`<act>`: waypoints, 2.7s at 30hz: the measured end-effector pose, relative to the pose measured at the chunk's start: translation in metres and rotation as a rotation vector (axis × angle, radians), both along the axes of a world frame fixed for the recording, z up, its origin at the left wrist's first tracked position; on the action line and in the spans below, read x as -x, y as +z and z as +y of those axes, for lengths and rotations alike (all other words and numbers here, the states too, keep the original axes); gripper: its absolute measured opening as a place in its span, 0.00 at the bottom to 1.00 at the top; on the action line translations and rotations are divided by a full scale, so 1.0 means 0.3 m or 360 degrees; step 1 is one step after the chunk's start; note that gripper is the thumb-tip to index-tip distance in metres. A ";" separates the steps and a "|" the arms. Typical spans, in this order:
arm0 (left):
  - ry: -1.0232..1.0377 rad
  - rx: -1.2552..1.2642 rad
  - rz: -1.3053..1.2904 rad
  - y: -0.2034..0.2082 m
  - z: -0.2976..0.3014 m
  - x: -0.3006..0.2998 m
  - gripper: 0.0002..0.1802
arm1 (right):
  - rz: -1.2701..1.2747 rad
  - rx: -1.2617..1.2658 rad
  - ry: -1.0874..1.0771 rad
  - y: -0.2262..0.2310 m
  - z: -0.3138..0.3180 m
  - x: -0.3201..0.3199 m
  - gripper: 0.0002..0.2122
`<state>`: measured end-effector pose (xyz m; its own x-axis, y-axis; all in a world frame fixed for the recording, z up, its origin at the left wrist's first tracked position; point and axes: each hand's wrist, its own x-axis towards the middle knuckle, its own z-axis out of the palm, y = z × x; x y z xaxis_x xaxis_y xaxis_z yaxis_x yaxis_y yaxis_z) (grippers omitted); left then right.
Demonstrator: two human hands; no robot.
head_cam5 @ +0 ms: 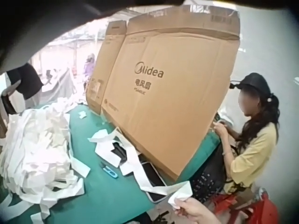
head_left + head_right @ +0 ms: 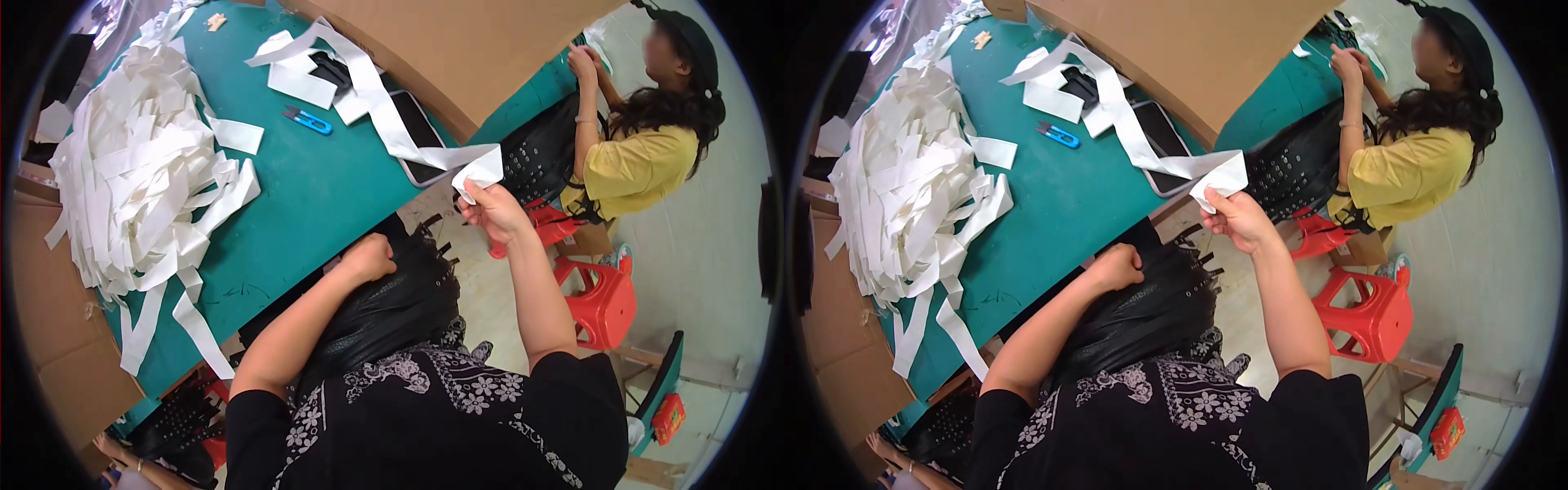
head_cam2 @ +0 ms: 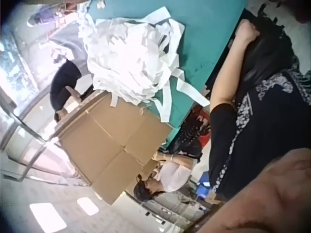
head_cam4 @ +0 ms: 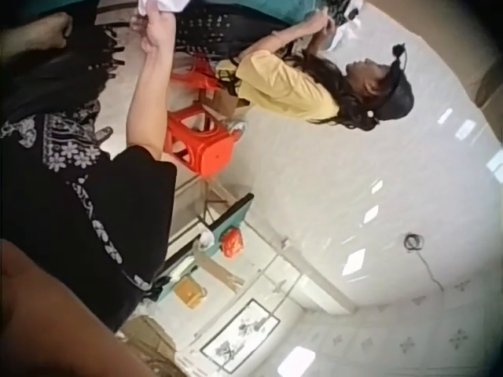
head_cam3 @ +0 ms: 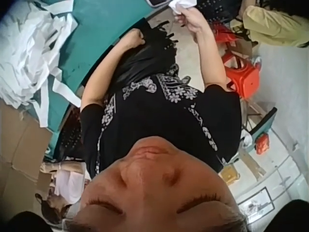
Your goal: Assembling white fabric straps onto black belt bases at a factory workstation.
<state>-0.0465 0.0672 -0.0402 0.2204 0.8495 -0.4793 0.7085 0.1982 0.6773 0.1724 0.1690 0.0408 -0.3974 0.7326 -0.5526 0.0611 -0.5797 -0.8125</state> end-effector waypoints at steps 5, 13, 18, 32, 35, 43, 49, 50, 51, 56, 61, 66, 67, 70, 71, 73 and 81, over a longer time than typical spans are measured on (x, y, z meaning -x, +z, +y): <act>0.0086 0.0090 -0.0055 0.012 -0.041 0.027 0.21 | -0.0165 0.0128 0.0012 -0.033 -0.024 -0.045 0.13; 0.0256 -0.0192 0.0038 -0.021 -0.053 0.025 0.14 | -0.0053 0.0216 -0.0092 -0.088 -0.052 -0.056 0.12; 0.0436 -0.0580 -0.0222 -0.029 -0.086 0.035 0.12 | 0.0059 0.0392 0.0156 -0.137 -0.103 -0.021 0.17; 0.0162 0.0989 -0.1779 0.213 -0.264 0.109 0.14 | 0.0310 0.0509 -0.0019 -0.194 -0.248 0.215 0.17; 0.0625 0.1569 -0.1755 0.213 -0.174 0.062 0.19 | 0.0352 0.0549 -0.0098 -0.254 -0.287 0.211 0.14; 0.0915 0.1371 -0.1640 0.070 -0.114 -0.018 0.12 | 0.0402 0.0232 -0.0152 -0.177 -0.297 0.209 0.12; 0.1156 0.0912 -0.1752 0.321 -0.308 0.188 0.11 | 0.0514 -0.0044 -0.0045 0.047 -0.213 0.287 0.13; 0.1150 0.0755 -0.1809 0.330 -0.342 0.240 0.10 | 0.0516 -0.0087 -0.0005 0.062 -0.192 0.310 0.13; 0.1153 0.0589 -0.1861 0.354 -0.374 0.279 0.10 | 0.0458 -0.0112 0.0051 0.059 -0.168 0.338 0.12; 0.1095 0.0072 -0.1408 0.429 -0.488 0.285 0.17 | 0.0377 -0.0171 0.0169 0.057 -0.125 0.478 0.12; 0.1374 -0.0121 -0.1671 0.485 -0.490 0.230 0.15 | 0.0247 -0.0410 0.0162 0.044 -0.114 0.591 0.12; 0.1155 -0.0043 -0.1438 0.474 -0.470 0.273 0.14 | 0.0191 -0.0729 0.0193 0.059 -0.108 0.607 0.12; 0.1081 -0.0058 -0.1340 0.476 -0.462 0.276 0.16 | 0.0209 -0.0741 0.0201 0.070 -0.111 0.607 0.11; 0.0999 -0.0003 -0.1273 0.467 -0.456 0.288 0.19 | 0.0313 -0.0677 0.0205 0.083 -0.111 0.599 0.10; 0.1001 0.0064 -0.1302 0.464 -0.455 0.292 0.20 | 0.0310 -0.0678 0.0197 0.090 -0.109 0.595 0.10; 0.0988 0.0088 -0.1359 0.473 -0.456 0.300 0.19 | 0.0376 -0.0606 0.0222 0.099 -0.104 0.585 0.10; 0.0948 0.0164 -0.1483 0.467 -0.450 0.309 0.18 | 0.0426 -0.0508 0.0385 0.079 -0.092 0.565 0.16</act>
